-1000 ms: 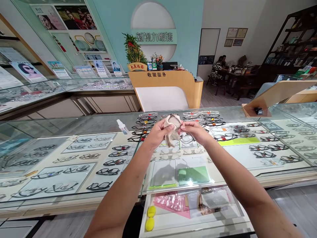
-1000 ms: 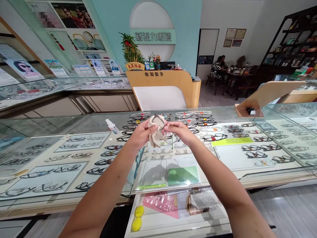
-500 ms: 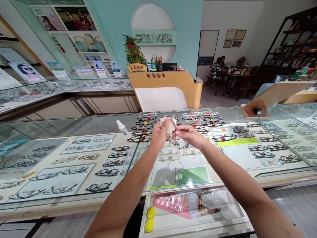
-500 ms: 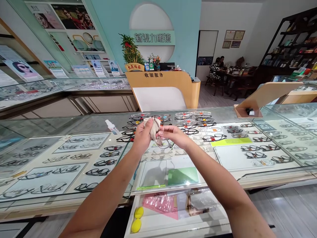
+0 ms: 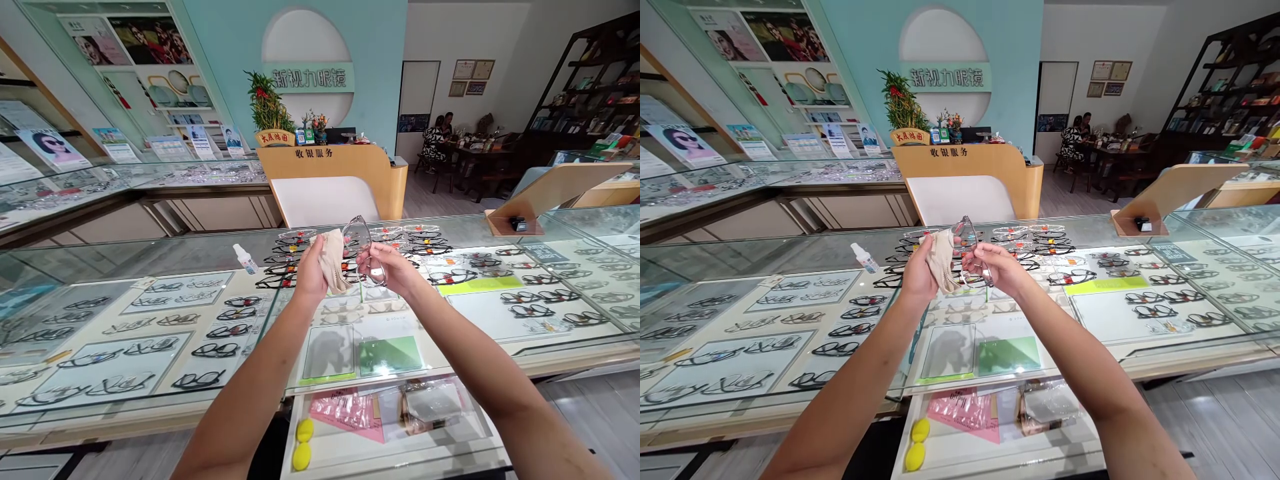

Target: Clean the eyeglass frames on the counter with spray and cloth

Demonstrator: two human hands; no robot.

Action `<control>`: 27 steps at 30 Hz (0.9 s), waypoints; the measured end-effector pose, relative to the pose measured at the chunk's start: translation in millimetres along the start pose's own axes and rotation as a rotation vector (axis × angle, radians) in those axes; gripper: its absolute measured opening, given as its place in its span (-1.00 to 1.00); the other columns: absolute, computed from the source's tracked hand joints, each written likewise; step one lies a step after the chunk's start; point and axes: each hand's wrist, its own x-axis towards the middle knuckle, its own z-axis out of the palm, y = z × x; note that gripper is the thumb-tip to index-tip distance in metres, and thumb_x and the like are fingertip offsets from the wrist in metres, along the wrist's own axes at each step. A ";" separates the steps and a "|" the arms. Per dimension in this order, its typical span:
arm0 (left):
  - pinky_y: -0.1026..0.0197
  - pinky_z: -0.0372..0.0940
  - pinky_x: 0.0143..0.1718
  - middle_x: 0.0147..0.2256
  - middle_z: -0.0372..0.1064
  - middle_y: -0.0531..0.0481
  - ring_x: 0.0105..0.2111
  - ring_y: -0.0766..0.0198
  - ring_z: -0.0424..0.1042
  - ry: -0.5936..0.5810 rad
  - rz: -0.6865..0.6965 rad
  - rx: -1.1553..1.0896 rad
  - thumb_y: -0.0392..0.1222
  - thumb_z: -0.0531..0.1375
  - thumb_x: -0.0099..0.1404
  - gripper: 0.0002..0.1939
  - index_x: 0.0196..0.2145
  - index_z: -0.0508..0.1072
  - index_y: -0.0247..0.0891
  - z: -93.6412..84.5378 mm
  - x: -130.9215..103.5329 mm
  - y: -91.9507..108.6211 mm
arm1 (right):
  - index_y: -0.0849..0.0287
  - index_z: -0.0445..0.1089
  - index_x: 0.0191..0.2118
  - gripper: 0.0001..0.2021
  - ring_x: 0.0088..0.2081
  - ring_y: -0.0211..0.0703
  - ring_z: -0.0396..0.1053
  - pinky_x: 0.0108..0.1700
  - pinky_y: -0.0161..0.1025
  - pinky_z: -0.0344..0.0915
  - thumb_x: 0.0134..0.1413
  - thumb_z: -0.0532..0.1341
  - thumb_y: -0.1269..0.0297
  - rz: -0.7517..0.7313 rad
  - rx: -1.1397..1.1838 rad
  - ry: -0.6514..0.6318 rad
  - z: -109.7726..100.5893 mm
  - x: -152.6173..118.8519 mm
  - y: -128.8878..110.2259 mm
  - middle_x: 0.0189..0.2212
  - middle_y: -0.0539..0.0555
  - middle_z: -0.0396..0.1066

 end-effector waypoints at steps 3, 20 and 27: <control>0.20 0.39 -0.47 -0.21 0.68 -0.12 -0.39 0.15 0.59 -0.025 -0.023 0.018 0.27 0.45 0.21 -0.41 -0.02 0.59 -0.24 1.8 -2.9 2.1 | 0.11 0.48 -0.35 -0.64 -0.28 -0.16 0.50 -0.14 -0.19 0.48 -0.02 0.60 0.04 -0.018 0.058 0.010 -3.9 3.6 3.0 -0.28 0.06 0.60; 0.19 0.45 -0.14 -0.05 0.71 -0.16 -0.06 0.01 0.63 -0.808 -0.200 0.728 0.15 0.37 0.38 -0.66 -0.12 0.78 -0.12 -29.1 4.0 1.2 | 0.13 0.54 -0.33 -0.72 -0.30 -0.20 0.49 -0.19 -0.25 0.50 0.05 0.55 0.09 -0.037 0.122 0.055 -18.1 8.3 -1.4 -0.31 0.05 0.56; 0.21 0.45 -0.35 -0.33 0.68 -0.15 -0.36 0.15 0.60 -0.493 -0.196 0.306 -0.18 0.48 0.00 -0.87 -0.59 0.63 -0.19 -20.6 5.1 6.6 | 0.12 0.54 -0.32 -0.68 -0.29 -0.18 0.49 -0.21 -0.24 0.49 -0.01 0.58 0.05 -0.040 0.107 0.057 -17.9 7.8 -2.7 -0.31 0.04 0.56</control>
